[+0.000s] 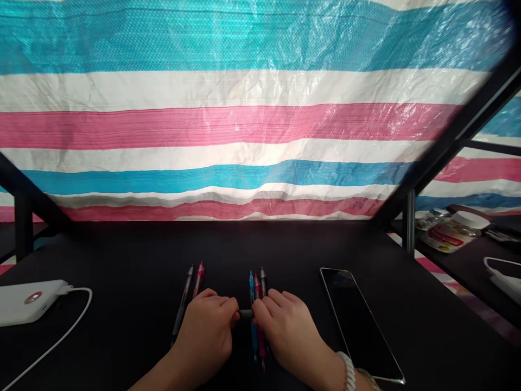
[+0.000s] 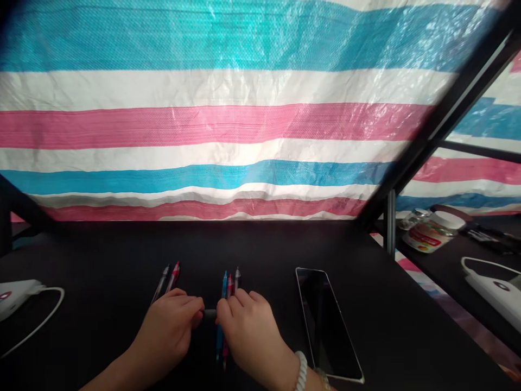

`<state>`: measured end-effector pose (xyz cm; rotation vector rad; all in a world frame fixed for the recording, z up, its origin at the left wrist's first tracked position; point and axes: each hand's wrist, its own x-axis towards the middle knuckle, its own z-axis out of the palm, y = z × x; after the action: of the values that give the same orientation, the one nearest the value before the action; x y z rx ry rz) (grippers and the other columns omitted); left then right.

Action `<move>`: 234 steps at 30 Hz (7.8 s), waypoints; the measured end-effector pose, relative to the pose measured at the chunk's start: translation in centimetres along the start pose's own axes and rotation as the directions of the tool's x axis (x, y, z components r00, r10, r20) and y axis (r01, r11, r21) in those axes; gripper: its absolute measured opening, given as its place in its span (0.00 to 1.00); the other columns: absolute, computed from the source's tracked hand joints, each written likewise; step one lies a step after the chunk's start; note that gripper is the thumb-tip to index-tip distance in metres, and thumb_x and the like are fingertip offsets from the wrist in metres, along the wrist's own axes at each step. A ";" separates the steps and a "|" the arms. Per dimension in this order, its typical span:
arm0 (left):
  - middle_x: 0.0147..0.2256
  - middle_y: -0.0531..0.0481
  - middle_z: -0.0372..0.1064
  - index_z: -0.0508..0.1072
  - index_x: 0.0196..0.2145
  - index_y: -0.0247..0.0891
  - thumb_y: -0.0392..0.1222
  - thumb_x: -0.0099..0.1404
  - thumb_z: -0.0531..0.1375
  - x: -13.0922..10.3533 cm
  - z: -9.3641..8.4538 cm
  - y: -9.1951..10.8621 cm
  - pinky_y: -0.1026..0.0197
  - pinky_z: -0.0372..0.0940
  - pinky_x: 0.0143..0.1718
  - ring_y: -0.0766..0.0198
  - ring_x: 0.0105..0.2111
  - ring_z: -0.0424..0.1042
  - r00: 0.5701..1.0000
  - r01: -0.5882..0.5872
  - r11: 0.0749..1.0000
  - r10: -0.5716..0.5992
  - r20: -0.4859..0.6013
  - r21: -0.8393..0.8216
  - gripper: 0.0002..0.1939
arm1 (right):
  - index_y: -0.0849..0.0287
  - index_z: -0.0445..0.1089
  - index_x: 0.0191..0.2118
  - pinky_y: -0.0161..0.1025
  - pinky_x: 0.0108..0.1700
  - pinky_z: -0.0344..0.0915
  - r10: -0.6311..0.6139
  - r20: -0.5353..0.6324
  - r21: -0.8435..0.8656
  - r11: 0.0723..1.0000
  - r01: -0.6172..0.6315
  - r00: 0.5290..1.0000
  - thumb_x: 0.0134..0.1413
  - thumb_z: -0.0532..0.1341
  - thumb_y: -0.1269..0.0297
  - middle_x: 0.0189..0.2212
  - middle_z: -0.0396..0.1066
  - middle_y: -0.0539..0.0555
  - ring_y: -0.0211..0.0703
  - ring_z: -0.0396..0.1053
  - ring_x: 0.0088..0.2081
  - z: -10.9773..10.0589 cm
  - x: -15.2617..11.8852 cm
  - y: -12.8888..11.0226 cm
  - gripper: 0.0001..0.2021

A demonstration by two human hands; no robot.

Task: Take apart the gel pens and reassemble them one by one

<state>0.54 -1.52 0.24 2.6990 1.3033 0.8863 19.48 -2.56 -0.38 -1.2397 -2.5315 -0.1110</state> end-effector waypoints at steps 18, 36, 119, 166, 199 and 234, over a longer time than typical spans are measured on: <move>0.30 0.52 0.74 0.73 0.42 0.39 0.36 0.70 0.56 0.6 -0.8 -0.7 0.56 0.63 0.39 0.63 0.29 0.72 0.967 -0.135 0.986 0.152 -0.205 0.097 0.06 | 0.58 0.60 0.24 0.33 0.25 0.53 0.432 0.220 0.816 0.410 -0.408 0.874 0.67 0.51 0.49 0.20 0.59 0.45 0.35 0.56 0.23 -1.7 0.6 1.3 0.23; 0.31 0.52 0.75 0.73 0.41 0.39 0.35 0.65 0.62 0.2 -0.8 -0.9 0.58 0.63 0.34 0.62 0.30 0.72 0.968 -0.113 0.994 0.110 -0.226 -0.001 0.06 | 0.59 0.63 0.24 0.33 0.25 0.52 0.455 0.295 0.865 0.246 -0.437 0.840 0.61 0.58 0.47 0.20 0.60 0.46 0.35 0.56 0.23 -2.1 1.0 1.8 0.22; 0.34 0.52 0.75 0.75 0.38 0.42 0.33 0.63 0.63 0.9 -1.6 -1.3 0.54 0.66 0.45 0.62 0.35 0.73 0.957 -0.002 0.984 -0.050 -0.287 -0.177 0.06 | 0.58 0.64 0.36 0.32 0.25 0.58 0.443 0.367 0.927 -0.096 -0.363 0.818 0.50 0.68 0.51 0.26 0.65 0.47 0.34 0.60 0.25 -2.3 1.0 2.0 0.18; 0.41 0.49 0.76 0.74 0.47 0.39 0.35 0.53 0.72 1.5 -2.1 -2.3 0.67 0.69 0.47 0.67 0.41 0.75 0.592 0.216 -0.162 -0.762 0.261 -0.963 0.24 | 0.63 0.68 0.37 0.30 0.24 0.59 0.272 0.481 0.876 -0.191 -0.443 0.833 0.53 0.67 0.59 0.25 0.69 0.49 0.33 0.64 0.24 -2.5 1.0 1.8 0.13; 0.34 0.52 0.72 0.77 0.37 0.38 0.30 0.51 0.71 1.6 -2.1 -2.5 0.65 0.72 0.44 0.68 0.36 0.74 0.603 0.099 -0.397 -0.706 0.373 -0.912 0.15 | 0.62 0.71 0.35 0.31 0.24 0.60 0.242 0.525 0.728 -0.623 -0.284 0.816 0.49 0.66 0.69 0.24 0.70 0.51 0.36 0.66 0.25 -1.0 0.8 2.8 0.07; 0.31 0.52 0.66 0.75 0.34 0.39 0.42 0.58 0.69 1.4 -2.3 -2.2 0.69 0.62 0.34 0.69 0.31 0.64 0.715 0.306 -0.204 -0.596 0.366 -0.930 0.08 | 0.60 0.71 0.33 0.33 0.27 0.60 0.302 0.541 0.691 -0.691 -0.211 0.785 0.44 0.68 0.68 0.22 0.67 0.48 0.36 0.63 0.24 -1.1 0.8 3.3 0.08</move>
<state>-1.44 0.41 2.34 0.7945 0.8585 1.2485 21.88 -0.16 0.71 -0.7875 -0.5753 1.9271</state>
